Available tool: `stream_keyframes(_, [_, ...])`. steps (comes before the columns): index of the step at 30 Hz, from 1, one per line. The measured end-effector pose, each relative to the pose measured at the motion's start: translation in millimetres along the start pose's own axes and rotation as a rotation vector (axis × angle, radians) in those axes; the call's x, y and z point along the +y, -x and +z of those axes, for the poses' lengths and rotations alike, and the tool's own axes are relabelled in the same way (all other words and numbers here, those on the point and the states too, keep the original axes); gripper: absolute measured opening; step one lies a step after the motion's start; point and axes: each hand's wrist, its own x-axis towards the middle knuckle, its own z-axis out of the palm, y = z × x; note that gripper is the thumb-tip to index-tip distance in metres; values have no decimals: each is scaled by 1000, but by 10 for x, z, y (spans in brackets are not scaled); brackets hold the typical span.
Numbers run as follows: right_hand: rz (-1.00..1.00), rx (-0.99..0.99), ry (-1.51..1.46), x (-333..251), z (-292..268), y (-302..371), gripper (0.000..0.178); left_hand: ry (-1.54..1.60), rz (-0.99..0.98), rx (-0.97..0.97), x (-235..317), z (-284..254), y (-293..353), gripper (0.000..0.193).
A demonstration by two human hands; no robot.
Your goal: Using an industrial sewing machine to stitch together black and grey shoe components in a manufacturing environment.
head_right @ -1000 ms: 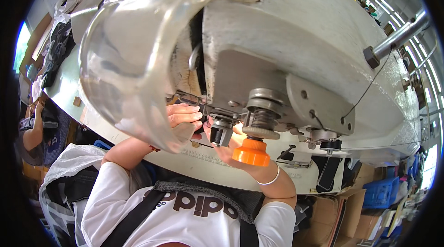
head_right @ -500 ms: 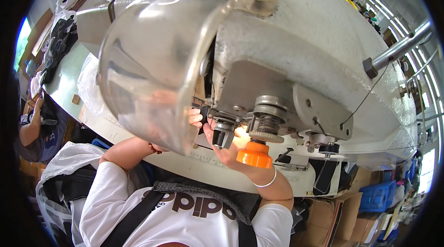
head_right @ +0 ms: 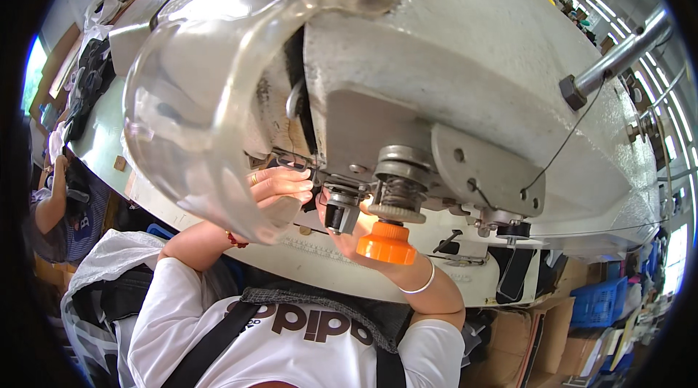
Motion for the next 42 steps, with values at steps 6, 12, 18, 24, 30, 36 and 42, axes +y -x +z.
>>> stream_keyframes(6, [102,18,-130,-46,-28,26,21,-44,106,38,-83,100,71,23])
stream_keyframes(12, [96,7,-64,-58,-28,8,24,-50,106,74,-127,204,170,19])
stream_keyframes(18, [175,-41,-192,-28,-107,-9,27,-165,179,-8,-114,184,170,12])
stream_keyframes(24, [136,7,-256,21,-115,12,28,-175,181,-52,8,26,-30,9])
stream_keyframes(30, [25,-38,-79,23,-82,35,27,-160,204,-122,63,-183,-250,10])
stream_keyframes(36, [42,-36,-45,-30,-32,100,20,-232,252,-151,33,-204,-306,12])
stream_keyframes(42, [108,-22,28,-51,59,155,22,-289,255,-136,-130,-130,-173,16])
